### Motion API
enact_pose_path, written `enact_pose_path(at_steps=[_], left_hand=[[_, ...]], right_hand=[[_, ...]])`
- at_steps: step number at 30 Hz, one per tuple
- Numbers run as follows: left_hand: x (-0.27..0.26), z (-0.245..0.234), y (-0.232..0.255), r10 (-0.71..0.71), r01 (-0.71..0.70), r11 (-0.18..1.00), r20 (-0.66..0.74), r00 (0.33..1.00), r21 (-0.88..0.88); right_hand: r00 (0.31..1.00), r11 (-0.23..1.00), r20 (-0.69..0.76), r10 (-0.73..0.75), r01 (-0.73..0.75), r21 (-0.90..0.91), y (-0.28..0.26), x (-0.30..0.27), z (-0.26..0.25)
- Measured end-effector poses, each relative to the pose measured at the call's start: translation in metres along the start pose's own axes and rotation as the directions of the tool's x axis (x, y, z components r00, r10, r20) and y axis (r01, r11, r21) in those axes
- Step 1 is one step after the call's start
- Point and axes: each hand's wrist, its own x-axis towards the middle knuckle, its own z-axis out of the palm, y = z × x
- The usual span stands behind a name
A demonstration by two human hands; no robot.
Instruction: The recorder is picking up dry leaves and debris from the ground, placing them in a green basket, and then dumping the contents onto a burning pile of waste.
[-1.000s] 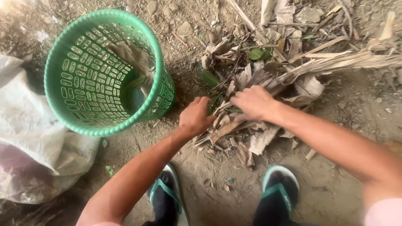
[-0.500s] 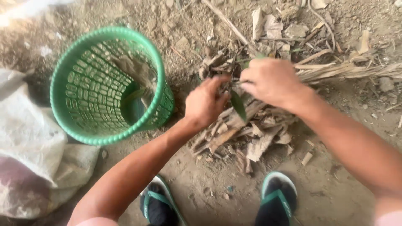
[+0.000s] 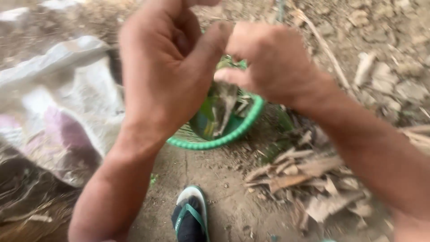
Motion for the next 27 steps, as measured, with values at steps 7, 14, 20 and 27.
enact_pose_path(at_steps=[7, 14, 20, 27], left_hand=[[-0.027, 0.027, -0.016, -0.037, 0.04, 0.998, 0.045, 0.998, -0.053], [-0.062, 0.109, 0.017, 0.069, 0.018, 0.961, 0.302, 0.951, -0.275], [-0.101, 0.204, 0.0, -0.318, 0.512, 0.856, 0.704, 0.635, -0.075], [-0.155, 0.24, -0.074, -0.607, 0.597, 0.717, 0.744, 0.279, 0.36]], right_hand=[[0.932, 0.955, 0.26, 0.253, -0.284, 0.09, 0.023, -0.044, 0.019], [0.709, 0.682, 0.279, 0.648, -0.703, 0.202, 0.058, -0.164, -0.01], [0.602, 0.765, 0.535, 0.592, -0.629, -0.138, 0.052, -0.248, 0.058], [0.305, 0.731, 0.729, 0.613, -0.57, -0.376, 0.038, -0.254, 0.12]])
